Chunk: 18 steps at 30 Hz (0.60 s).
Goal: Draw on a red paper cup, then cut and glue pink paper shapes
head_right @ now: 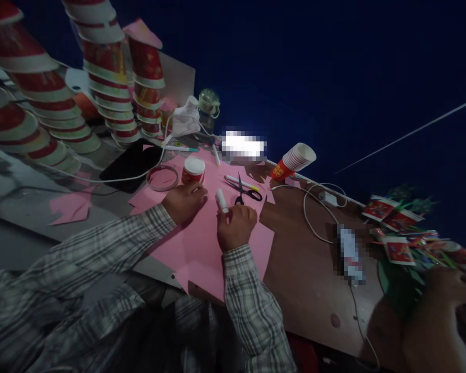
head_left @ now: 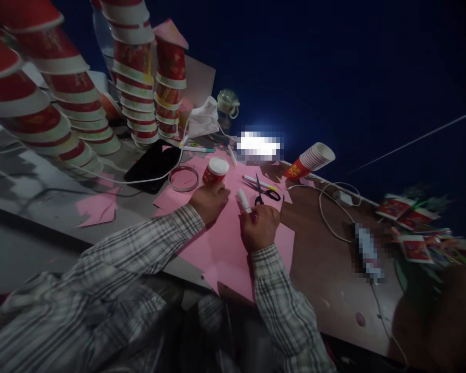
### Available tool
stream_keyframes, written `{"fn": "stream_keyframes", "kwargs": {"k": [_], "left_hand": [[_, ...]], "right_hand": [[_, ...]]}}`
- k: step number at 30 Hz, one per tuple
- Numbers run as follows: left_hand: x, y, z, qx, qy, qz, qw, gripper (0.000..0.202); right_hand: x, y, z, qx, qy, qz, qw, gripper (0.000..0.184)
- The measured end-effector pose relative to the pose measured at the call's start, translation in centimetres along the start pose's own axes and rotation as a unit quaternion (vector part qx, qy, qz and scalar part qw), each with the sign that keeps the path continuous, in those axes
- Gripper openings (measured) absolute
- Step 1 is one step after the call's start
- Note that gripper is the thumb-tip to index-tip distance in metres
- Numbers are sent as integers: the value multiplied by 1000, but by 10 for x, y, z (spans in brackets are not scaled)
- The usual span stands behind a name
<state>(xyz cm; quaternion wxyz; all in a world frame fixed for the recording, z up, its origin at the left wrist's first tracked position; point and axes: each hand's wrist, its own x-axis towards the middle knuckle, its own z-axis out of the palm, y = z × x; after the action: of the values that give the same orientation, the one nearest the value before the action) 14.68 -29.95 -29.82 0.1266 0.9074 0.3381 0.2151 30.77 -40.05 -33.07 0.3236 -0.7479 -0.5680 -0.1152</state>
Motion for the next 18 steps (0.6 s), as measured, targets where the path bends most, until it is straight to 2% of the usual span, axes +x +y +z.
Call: {"fn": "stream_keyframes", "kwargs": {"k": [4,7,9,11,14,15,16,18], "left_hand": [[0,-3,5,8,-49,-24,998,28],[1,-5,7,-109,-12,-65,992,22],[4,-6,8,-190,15,-95,977,25],[7,-6,10,-311,13,-128,942,23],[11,-5,14,-547,-8,-168,820,19],[12,-5,15,-582,-14,-169,795,19],[12,-5,15,-593,-19,-164,788,20],[10,-5,16,-564,-22,-142,813,22]], "right_hand": [[0,1,1,18,-11,13,1000,18],[4,1,-2,84,-4,57,995,25],[7,0,-6,182,4,108,977,29],[9,-2,-9,306,5,163,938,32],[11,-5,-10,469,12,232,852,34],[12,-5,-10,510,22,244,824,33],[12,-5,-10,545,31,253,799,32],[13,-5,-9,595,40,264,758,30]]}}
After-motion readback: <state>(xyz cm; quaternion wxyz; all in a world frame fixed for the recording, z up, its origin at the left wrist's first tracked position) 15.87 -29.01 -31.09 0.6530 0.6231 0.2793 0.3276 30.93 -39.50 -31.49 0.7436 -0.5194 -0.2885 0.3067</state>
